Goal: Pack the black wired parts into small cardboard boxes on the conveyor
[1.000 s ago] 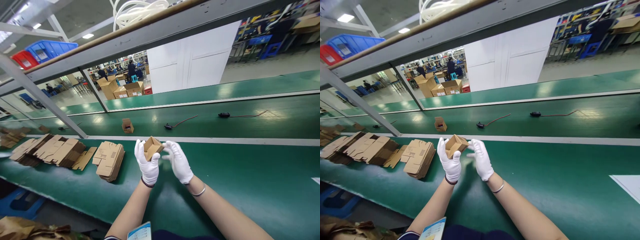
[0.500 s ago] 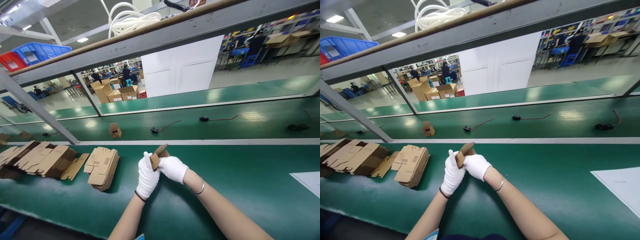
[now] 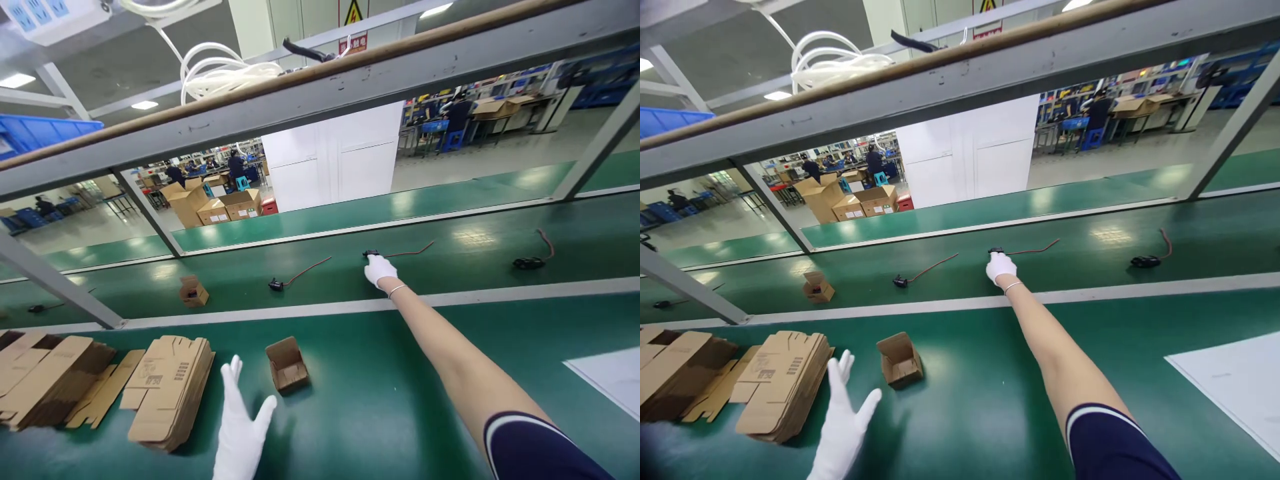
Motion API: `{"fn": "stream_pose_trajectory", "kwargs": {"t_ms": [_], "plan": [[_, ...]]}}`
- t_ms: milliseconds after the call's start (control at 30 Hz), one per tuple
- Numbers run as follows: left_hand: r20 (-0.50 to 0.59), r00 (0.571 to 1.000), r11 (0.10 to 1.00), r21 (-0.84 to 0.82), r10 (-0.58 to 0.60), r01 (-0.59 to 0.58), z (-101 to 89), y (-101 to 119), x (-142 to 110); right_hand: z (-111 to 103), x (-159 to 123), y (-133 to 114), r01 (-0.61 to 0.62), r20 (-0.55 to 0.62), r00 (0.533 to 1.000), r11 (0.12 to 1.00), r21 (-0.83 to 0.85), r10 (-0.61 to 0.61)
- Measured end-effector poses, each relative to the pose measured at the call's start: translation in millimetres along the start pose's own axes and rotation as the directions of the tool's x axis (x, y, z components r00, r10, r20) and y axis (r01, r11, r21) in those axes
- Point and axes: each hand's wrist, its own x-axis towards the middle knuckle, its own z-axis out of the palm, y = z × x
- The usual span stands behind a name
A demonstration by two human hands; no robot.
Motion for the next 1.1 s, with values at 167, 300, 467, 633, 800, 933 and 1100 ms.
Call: {"fn": "stream_pose_trajectory", "kwargs": {"t_ms": [167,300,467,633,800,933,1100], "plan": [[-0.156,0.987,0.999,-0.018,0.041,-0.044,-12.1,-14.5,-8.1,13.0,46.8,15.3,0.003,-0.067,0.998,0.999,-0.042,-0.006],[-0.147,0.988,0.998,-0.035,0.05,-0.056,-4.5,-16.3,-7.0,22.2,65.3,5.7,0.026,0.039,0.999,0.999,-0.035,-0.024],[0.046,0.997,0.993,-0.11,0.057,-0.052,4.5,12.6,-7.4,16.8,50.8,-8.6,0.05,0.163,0.986,0.998,-0.027,-0.045],[0.437,0.899,0.895,-0.414,0.033,0.168,30.9,78.7,-2.0,3.2,-38.4,-36.3,0.275,0.035,0.961,0.961,0.019,-0.275],[0.455,0.89,0.484,-0.783,0.016,0.391,70.9,134.9,17.3,-9.1,-161.7,-65.6,0.604,-0.23,0.76,0.791,-0.096,-0.608],[0.464,0.886,0.118,-0.881,0.014,0.459,73.6,138.4,23.8,-25.3,-213.5,-69.1,0.683,-0.186,0.712,0.729,-0.041,-0.677],[0.584,0.809,-0.067,-0.806,0.071,0.588,43.8,119.3,23.7,-51.5,-234.8,-52.7,0.707,-0.085,0.707,0.695,0.131,-0.703]]}}
